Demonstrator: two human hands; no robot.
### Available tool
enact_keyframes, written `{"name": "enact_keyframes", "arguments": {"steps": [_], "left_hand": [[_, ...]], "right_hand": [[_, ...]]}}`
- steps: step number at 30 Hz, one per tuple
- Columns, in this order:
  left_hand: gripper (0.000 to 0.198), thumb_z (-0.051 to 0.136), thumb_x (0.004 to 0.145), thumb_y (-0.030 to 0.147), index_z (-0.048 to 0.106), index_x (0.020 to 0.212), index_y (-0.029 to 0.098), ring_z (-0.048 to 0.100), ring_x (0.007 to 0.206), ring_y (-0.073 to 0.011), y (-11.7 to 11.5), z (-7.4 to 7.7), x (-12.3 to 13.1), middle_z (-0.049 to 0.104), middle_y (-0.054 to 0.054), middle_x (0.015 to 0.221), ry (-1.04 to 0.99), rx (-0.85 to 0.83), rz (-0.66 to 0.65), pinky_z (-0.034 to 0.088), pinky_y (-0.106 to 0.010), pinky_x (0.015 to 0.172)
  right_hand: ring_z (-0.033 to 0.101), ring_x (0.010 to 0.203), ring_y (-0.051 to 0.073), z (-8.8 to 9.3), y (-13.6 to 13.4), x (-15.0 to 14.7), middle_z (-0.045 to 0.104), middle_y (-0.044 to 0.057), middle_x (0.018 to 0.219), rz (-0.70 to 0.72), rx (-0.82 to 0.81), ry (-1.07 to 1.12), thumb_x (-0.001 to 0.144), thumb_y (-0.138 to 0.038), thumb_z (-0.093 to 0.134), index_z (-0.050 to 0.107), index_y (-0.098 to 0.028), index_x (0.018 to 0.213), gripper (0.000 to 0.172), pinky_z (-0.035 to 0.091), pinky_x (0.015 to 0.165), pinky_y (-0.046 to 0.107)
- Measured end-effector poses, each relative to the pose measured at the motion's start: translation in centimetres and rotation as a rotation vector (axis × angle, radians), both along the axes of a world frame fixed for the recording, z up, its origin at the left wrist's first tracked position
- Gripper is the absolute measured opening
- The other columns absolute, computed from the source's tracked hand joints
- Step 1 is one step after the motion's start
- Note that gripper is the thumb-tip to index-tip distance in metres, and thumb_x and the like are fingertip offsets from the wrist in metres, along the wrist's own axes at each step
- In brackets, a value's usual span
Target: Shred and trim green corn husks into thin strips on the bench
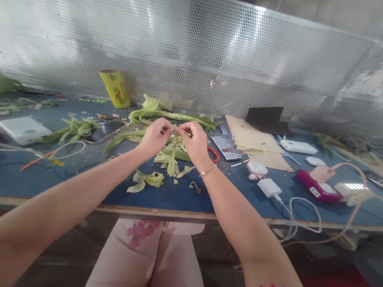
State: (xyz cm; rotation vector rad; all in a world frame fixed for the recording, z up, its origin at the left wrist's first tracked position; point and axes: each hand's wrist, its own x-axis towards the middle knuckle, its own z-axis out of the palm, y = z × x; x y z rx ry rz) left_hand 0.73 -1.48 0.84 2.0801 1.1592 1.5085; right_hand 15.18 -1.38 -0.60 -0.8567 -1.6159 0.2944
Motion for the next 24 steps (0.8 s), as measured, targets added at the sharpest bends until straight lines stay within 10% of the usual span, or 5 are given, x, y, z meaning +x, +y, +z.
{"name": "enact_keyframes", "arguments": {"steps": [11,24], "left_hand": [[0.012,0.035,0.085,0.016,0.046,0.082,0.020,0.049,0.093,-0.0226,-1.6,0.4,0.3,0.057,-0.008,0.094,0.463,0.130,0.250,0.034,-0.036,0.081],[0.010,0.037,0.081,0.012,0.040,0.076,0.020,0.050,0.088,-0.0211,-0.8,0.0,0.1,0.055,-0.007,0.088,0.351,0.105,0.251,0.035,-0.036,0.078]], "right_hand": [[0.048,0.064,0.013,0.4,-0.2,0.2,0.052,-0.001,0.067,-0.122,0.090,-0.122,0.083,-0.036,0.056,0.048,-0.020,0.068,0.023,0.040,0.063,0.029],[0.053,0.063,0.013,0.6,-0.4,0.6,0.058,-0.002,0.066,-0.096,-0.008,-0.016,0.082,-0.041,0.055,0.047,-0.021,0.071,0.024,0.041,0.062,0.028]]}}
